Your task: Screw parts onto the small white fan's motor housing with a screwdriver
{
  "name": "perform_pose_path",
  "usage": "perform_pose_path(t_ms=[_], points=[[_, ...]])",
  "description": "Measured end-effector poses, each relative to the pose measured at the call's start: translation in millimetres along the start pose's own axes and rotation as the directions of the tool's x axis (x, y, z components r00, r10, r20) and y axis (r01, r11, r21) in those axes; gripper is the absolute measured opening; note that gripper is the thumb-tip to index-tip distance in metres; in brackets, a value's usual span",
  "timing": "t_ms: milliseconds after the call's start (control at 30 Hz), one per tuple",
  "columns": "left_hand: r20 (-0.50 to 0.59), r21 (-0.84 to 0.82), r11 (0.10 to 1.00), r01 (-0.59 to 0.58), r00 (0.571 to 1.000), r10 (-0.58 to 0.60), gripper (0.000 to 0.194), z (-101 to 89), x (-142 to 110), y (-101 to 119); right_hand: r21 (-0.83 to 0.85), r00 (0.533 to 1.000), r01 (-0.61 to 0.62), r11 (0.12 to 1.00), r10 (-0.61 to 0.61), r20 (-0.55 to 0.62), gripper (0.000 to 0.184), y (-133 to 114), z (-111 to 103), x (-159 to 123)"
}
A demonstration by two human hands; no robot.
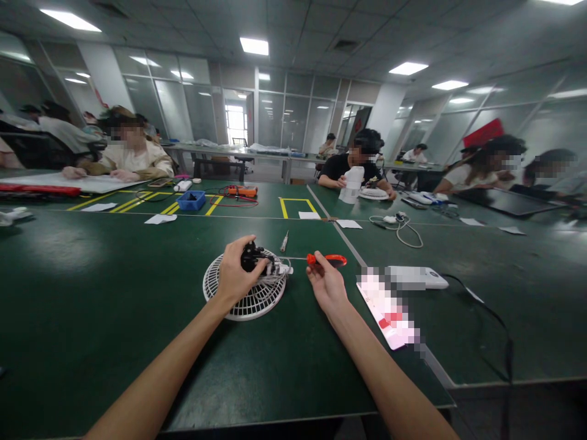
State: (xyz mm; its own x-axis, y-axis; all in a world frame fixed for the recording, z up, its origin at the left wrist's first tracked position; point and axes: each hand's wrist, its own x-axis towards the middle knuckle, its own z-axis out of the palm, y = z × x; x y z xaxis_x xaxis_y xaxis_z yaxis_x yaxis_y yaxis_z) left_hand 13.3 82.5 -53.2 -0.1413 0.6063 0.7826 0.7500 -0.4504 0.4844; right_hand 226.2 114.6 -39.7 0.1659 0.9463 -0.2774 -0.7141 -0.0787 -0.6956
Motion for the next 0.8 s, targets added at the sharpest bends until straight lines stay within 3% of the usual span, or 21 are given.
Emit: perform_pose_path(t_ms=[200,600,800], points=[[-0.012,0.004,1.000,-0.007,1.000,0.007,0.050,-0.3,-0.1,0.1,0.017,0.995,0.036,0.999,-0.038,0.088,0.031,-4.3,-2.8,3.7],[0.003,0.004,1.000,-0.021,1.000,0.021,0.050,-1.1,1.0,2.9,0.015,1.000,-0.012,1.000,0.011,0.030,0.027,-4.3,2.9,-3.0],[0.003,0.005,1.000,-0.007,1.000,0.007,0.050,-0.6,0.7,2.1,0.019,0.999,0.025,1.000,-0.025,0.037,0.030,-3.4,2.3,-1.9]])
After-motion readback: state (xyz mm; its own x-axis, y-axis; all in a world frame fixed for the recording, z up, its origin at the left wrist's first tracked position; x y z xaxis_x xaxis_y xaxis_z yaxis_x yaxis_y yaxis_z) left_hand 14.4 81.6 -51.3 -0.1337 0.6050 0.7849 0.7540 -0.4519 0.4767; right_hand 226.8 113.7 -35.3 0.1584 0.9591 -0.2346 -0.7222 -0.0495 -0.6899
